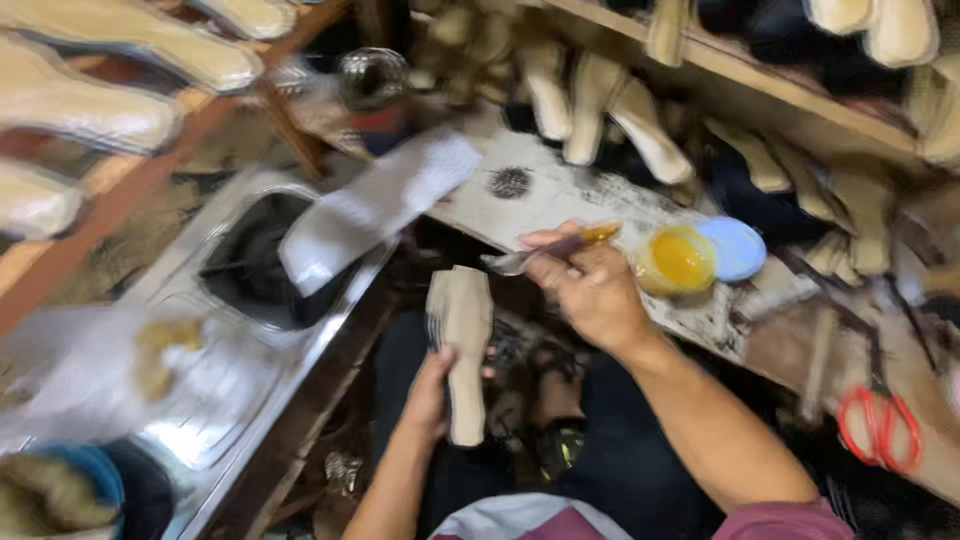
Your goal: The person applies a yellow adhesive to the edges of shoe sole components using a brush, then places the treated pieces on a wooden rack. The person repeats this process for multiple sole parts.
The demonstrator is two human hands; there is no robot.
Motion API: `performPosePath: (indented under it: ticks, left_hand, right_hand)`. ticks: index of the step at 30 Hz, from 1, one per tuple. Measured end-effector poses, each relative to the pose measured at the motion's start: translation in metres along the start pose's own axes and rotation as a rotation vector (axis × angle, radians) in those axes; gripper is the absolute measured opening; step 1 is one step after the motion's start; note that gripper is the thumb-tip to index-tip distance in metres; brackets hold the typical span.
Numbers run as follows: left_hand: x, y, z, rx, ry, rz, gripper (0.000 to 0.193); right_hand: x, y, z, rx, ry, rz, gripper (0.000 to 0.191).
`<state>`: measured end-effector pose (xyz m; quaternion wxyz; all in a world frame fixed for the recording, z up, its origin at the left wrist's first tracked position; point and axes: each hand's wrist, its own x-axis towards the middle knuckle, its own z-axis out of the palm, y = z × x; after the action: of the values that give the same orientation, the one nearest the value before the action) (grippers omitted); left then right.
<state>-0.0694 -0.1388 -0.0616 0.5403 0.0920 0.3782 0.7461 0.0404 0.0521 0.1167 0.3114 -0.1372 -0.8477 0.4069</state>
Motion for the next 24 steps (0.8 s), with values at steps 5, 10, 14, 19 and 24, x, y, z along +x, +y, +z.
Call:
performPosePath:
  ticks: [5,10,14,19,24]
  left_hand:
    - [-0.001,-0.003,-0.001,-0.130,-0.126,-0.149,0.067]
    - [0.013,-0.015,0.023,-0.075,-0.035,-0.185,0.060]
    - [0.021,-0.020,0.043,-0.065,-0.005,-0.170,0.056]
    - [0.024,-0.020,0.055,-0.122,-0.007,-0.194,0.057]
    - [0.027,-0.019,0.055,-0.107,-0.084,-0.213,0.057]
  right_hand:
    - [-0.034,0.080,-0.095,0.043,0.348,0.395,0.028]
    - [-0.057,0.114,-0.135,-0.277,0.367,0.365,0.028]
    - [-0.058,0.123,-0.134,-0.489,0.392,0.229,0.022]
    - [-0.059,0.123,-0.142,-0.523,0.207,0.401,0.019]
    - [-0.069,0.118,-0.158,-0.156,0.340,0.397,0.022]
